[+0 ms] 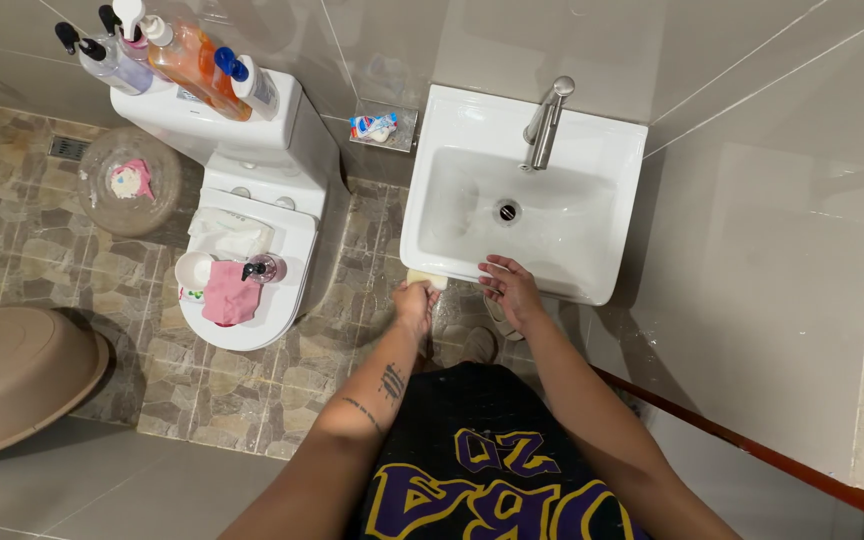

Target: The person scrubs the white bathroom sink basin and faucet with a yellow sponge, repeatedly rinsing the sponge under running water and wiping the basin and surrounding counter area.

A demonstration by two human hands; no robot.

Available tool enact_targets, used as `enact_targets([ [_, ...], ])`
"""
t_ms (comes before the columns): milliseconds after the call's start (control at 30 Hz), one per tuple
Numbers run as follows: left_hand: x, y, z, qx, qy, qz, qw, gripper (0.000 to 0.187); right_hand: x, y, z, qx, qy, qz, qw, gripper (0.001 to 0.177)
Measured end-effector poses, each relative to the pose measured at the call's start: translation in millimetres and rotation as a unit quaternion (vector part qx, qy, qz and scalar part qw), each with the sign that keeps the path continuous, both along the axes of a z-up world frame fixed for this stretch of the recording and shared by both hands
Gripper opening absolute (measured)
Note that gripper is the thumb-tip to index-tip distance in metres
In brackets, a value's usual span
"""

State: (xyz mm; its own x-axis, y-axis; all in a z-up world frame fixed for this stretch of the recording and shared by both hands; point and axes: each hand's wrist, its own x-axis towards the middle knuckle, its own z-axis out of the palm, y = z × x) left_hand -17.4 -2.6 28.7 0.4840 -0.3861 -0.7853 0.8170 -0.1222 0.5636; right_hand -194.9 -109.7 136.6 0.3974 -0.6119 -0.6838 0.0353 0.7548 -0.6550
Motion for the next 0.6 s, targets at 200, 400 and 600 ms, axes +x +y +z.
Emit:
enact_targets([
  [200, -31.4, -34.8, 79.1, -0.108, -0.011, 0.005, 0.994, 0.021, -3.6, -11.6, 9.3, -0.003, -0.028, -0.035, 0.999, 0.037],
  [400, -59.7, -98.0, 132.1, -0.109, -0.087, -0.112, 0.984, 0.036, 5.4, -32.7, -28.4, -0.002, -0.154, -0.076, 0.985, 0.038],
  [600, -37.6, -171.3, 170.5, -0.017, -0.559, -0.269, 0.784, 0.035, 9.8, -103.6, -52.0, 0.043, -0.152, -0.193, 0.968, 0.032],
])
